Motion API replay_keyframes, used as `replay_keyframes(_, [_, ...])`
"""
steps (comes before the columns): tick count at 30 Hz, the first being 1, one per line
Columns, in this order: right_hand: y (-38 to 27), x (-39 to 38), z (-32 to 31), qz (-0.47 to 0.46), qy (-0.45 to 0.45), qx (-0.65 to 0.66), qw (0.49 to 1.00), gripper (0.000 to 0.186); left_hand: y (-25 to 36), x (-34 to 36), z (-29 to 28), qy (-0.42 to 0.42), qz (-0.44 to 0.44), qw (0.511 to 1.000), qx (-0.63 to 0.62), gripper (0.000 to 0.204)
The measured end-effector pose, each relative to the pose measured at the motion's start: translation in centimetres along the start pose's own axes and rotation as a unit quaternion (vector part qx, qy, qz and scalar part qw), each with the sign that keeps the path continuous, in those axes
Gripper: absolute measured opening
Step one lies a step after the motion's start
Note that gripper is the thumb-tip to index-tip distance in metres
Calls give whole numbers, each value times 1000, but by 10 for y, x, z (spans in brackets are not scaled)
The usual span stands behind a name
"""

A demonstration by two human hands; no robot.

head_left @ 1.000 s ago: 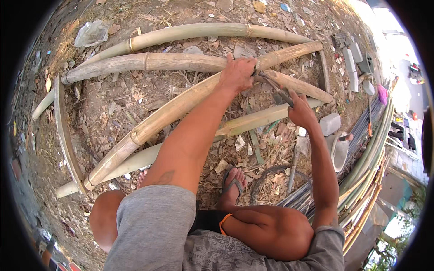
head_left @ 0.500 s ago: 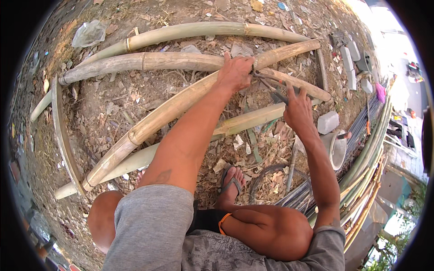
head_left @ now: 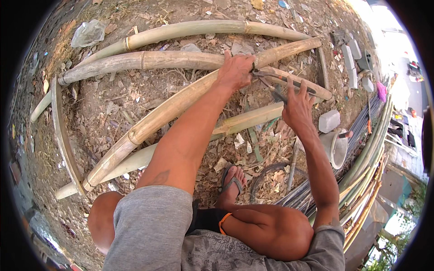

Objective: The person assembles a triangular bamboo frame by tying the joints together with wire and tightening them with pliers.

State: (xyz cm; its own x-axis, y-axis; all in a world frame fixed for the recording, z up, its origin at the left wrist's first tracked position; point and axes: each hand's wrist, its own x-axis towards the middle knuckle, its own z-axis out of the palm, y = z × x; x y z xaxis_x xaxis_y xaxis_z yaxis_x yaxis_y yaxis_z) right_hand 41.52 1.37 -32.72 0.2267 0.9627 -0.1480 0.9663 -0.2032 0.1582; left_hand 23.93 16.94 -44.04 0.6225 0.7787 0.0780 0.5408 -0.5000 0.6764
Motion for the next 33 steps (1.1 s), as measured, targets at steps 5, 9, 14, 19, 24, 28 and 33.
replay_keyframes(5, [-3,7,-12,4,-31,-71,997,78,0,-2,-2,3,-3,1000,1,61])
replay_keyframes(9, [-5,6,-7,-2,25,-103,994,76,2,1,0,2,-7,1000,4,62])
replay_keyframes(14, [-10,8,-15,-9,20,-161,987,55,2,1,0,-3,-8,1000,4,61])
replay_keyframes(19, [0,18,-20,-53,42,-183,981,31,4,1,-4,-14,-20,1000,-10,57])
replay_keyframes(24, [13,27,-15,-10,-132,-25,991,35,0,2,0,0,-17,1000,-7,56])
replay_keyframes(28, [12,12,-2,-21,-69,32,997,53,-2,3,3,5,-4,1000,1,57])
replay_keyframes(33, [1,12,-12,-22,-45,-23,998,52,-3,0,2,0,-6,1000,1,60])
